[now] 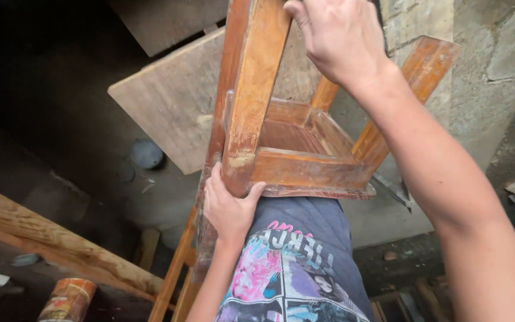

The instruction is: Scraping the surface and joints of a wooden stool using a small hand tool to refine the finish

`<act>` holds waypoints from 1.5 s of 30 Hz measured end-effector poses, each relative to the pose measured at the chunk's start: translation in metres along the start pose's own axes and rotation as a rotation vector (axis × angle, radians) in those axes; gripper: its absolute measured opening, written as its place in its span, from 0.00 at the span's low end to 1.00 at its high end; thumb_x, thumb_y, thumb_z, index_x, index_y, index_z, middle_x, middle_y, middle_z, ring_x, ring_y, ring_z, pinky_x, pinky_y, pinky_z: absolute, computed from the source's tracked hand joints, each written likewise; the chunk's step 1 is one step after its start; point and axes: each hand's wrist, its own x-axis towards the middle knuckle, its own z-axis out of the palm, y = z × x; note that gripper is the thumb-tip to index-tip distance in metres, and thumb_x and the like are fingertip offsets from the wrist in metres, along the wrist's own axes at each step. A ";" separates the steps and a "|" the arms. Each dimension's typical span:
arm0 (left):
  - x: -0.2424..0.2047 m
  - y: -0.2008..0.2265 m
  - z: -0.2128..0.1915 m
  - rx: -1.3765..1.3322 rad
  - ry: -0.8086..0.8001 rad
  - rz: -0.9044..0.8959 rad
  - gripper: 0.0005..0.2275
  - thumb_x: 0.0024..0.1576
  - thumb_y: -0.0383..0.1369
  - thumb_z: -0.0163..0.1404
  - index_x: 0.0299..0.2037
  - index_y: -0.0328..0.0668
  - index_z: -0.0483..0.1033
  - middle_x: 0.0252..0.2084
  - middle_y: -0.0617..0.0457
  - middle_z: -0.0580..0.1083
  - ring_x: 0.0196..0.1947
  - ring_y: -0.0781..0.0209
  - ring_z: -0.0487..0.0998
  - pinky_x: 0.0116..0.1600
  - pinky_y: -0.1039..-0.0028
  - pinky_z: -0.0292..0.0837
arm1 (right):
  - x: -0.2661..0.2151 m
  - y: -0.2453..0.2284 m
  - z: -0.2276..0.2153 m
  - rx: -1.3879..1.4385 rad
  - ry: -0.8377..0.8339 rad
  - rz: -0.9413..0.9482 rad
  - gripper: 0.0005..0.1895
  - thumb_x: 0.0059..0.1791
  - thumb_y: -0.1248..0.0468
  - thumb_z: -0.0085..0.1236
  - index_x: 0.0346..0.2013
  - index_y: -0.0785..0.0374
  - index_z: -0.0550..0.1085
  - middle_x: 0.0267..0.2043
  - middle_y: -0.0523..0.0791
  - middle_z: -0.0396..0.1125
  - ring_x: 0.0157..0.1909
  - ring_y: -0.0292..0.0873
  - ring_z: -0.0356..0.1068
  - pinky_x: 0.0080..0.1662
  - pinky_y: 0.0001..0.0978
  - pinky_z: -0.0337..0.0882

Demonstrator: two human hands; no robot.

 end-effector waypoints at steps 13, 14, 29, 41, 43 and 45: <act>-0.001 -0.017 0.021 0.078 0.216 0.032 0.27 0.44 0.57 0.38 0.43 0.44 0.66 0.31 0.52 0.69 0.29 0.50 0.72 0.26 0.64 0.62 | -0.046 -0.043 0.004 -0.248 -0.170 0.034 0.15 0.54 0.55 0.38 0.26 0.58 0.57 0.09 0.37 0.50 0.08 0.38 0.52 0.12 0.31 0.54; 0.000 -0.017 0.022 0.080 0.225 0.032 0.27 0.44 0.57 0.37 0.43 0.44 0.66 0.31 0.52 0.69 0.28 0.49 0.72 0.26 0.64 0.62 | -0.048 -0.048 0.003 -0.189 -0.210 0.052 0.14 0.53 0.58 0.38 0.26 0.59 0.57 0.09 0.36 0.48 0.07 0.35 0.48 0.10 0.30 0.53; -0.001 -0.016 0.027 0.075 0.289 0.051 0.28 0.44 0.56 0.40 0.44 0.42 0.66 0.34 0.52 0.70 0.31 0.49 0.72 0.26 0.64 0.63 | -0.041 -0.027 0.008 -0.191 -0.061 0.128 0.16 0.54 0.55 0.33 0.31 0.61 0.63 0.09 0.40 0.50 0.07 0.41 0.54 0.10 0.34 0.57; -0.004 -0.019 0.026 0.065 0.256 0.041 0.29 0.42 0.57 0.40 0.43 0.41 0.65 0.37 0.51 0.71 0.32 0.48 0.72 0.27 0.63 0.63 | -0.073 -0.059 0.013 -0.351 -0.063 -0.052 0.14 0.51 0.56 0.35 0.21 0.53 0.55 0.08 0.33 0.46 0.07 0.31 0.49 0.09 0.26 0.51; -0.005 -0.021 0.027 0.065 0.255 0.031 0.29 0.42 0.57 0.40 0.43 0.41 0.65 0.37 0.51 0.71 0.33 0.48 0.72 0.28 0.62 0.63 | -0.043 -0.022 0.012 -0.180 -0.017 0.092 0.11 0.50 0.59 0.38 0.24 0.58 0.60 0.15 0.43 0.54 0.13 0.46 0.55 0.13 0.38 0.54; -0.002 -0.019 0.029 0.059 0.254 0.021 0.29 0.42 0.58 0.40 0.43 0.42 0.65 0.38 0.52 0.71 0.33 0.48 0.72 0.28 0.61 0.63 | -0.025 -0.002 0.013 -0.016 0.032 0.232 0.09 0.49 0.62 0.40 0.26 0.63 0.64 0.21 0.54 0.60 0.19 0.61 0.60 0.17 0.50 0.57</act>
